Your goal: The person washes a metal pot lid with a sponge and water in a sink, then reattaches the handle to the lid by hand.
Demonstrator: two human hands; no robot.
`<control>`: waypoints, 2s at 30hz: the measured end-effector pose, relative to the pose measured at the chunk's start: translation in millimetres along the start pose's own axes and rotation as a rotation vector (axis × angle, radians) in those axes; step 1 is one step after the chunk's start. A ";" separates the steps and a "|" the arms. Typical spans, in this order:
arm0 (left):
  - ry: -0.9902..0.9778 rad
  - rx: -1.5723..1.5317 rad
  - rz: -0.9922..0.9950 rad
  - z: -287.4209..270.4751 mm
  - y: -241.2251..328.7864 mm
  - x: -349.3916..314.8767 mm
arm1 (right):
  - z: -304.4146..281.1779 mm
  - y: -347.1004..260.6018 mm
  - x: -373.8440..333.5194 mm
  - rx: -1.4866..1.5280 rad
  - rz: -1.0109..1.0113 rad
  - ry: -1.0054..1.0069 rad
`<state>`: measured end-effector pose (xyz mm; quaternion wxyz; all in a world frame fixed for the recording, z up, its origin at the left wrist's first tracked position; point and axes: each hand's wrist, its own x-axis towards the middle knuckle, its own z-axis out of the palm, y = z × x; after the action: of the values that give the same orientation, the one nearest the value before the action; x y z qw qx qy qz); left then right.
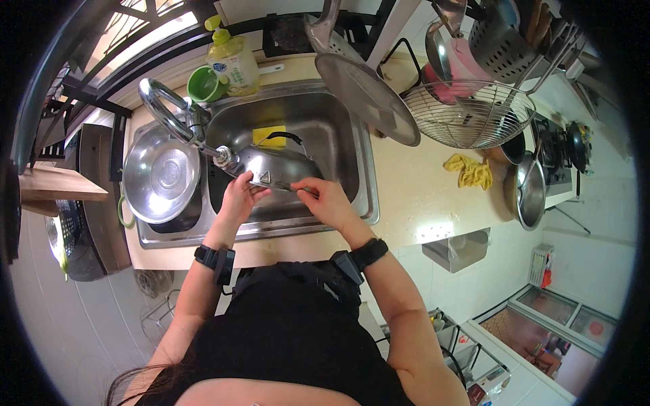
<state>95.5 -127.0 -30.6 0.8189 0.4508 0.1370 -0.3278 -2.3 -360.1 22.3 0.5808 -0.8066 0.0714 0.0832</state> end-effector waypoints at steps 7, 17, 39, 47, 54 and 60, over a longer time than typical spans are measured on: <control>0.023 0.000 0.000 2.3 1.8 0.1 | 13.8 4.5 0.8 0.037 -0.091 0.084; -0.022 0.003 -0.007 -1.1 0.8 0.4 | 22.3 -6.1 -4.7 -0.078 -0.189 0.117; 0.022 0.028 -0.019 -4.6 -2.9 -10.7 | 10.3 -11.9 1.5 -0.127 -0.201 -0.043; 0.001 0.027 -0.024 -4.4 -3.0 -10.9 | 7.4 -11.0 -0.7 -0.167 -0.249 -0.017; 0.027 0.024 -0.011 -6.7 -0.2 -4.1 | 11.2 -2.4 -5.0 -0.056 -0.219 0.056; 0.021 0.021 -0.001 -2.4 1.1 -2.4 | 12.5 -7.4 -2.1 -0.053 -0.154 0.030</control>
<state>94.6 -123.6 -30.0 0.8124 0.4629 0.1423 -0.3248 -3.4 -345.9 25.8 0.5629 -0.8259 0.0155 0.0282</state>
